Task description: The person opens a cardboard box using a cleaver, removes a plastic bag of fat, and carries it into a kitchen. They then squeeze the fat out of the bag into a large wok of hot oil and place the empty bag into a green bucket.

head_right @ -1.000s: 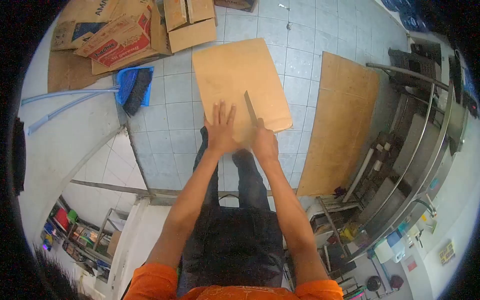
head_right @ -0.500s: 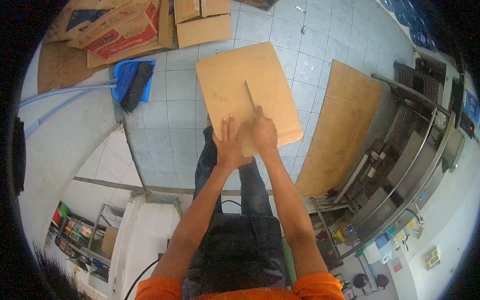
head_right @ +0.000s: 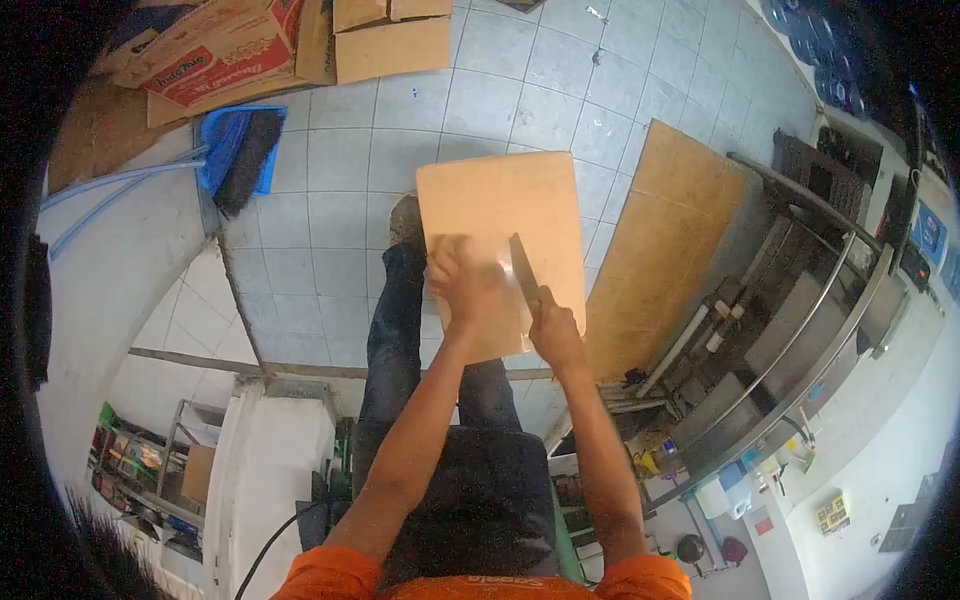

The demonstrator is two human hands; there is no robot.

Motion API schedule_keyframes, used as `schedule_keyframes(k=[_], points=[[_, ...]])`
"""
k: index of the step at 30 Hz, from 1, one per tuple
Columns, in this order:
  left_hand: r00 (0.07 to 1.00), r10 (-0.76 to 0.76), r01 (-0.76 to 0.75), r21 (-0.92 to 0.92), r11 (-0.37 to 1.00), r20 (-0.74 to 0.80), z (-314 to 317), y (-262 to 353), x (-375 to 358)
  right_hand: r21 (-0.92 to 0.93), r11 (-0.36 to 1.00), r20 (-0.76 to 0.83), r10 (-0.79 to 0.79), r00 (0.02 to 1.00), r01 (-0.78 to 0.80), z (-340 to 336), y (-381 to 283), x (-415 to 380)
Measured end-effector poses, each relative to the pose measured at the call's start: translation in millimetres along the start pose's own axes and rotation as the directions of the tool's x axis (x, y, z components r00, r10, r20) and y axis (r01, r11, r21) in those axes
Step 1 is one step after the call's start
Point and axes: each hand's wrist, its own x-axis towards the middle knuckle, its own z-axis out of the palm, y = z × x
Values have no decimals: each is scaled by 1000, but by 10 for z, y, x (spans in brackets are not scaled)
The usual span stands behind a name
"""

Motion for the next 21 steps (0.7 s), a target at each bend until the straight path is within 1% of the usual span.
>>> schedule_keyframes(k=[1,2,3,5,6,7,8,9,11,12,14,16,18,20,21], points=[[999,-47,48,-19,999,12,4,47,53,-29,998,20,62,998,-62,-28,-46,-84],[995,-95,96,-36,995,25,30,69,71,-22,998,24,65,998,-64,-81,-71,-190],[995,-95,96,-28,995,30,55,100,59,-33,995,8,92,996,-92,-154,-92,-315],[989,-120,120,0,993,-89,108,156,49,-37,992,-11,121,993,-121,-265,-53,-455],[990,-114,115,6,993,-89,128,169,60,14,992,-43,125,991,-124,-314,1,-496],[987,-141,141,6,990,-73,145,194,73,61,990,-75,129,989,-125,-367,17,-510],[984,-171,171,6,985,-55,167,219,70,62,990,-74,132,989,-127,-395,30,-489],[984,-169,170,8,985,-52,183,227,66,45,993,-95,109,989,-105,-409,42,-432],[957,-289,289,6,957,-26,189,182,83,36,996,-119,89,989,-85,-406,59,-286],[957,-288,289,12,957,-28,177,149,78,43,996,-119,82,990,-77,-391,70,-207],[935,-351,351,5,936,41,85,152,75,56,996,-119,79,990,-72,-359,105,-63],[930,-362,362,-1,932,59,42,226,58,131,991,-84,13,996,-2,-306,155,59],[923,-377,379,-18,925,74,19,321,71,136,990,-79,-11,997,22,-234,190,161],[921,-386,386,17,922,43,42,389,109,137,990,-68,-37,997,46,-114,278,193],[920,-390,390,13,921,42,65,412,122,93,995,-67,-17,998,23,-40,339,205]])
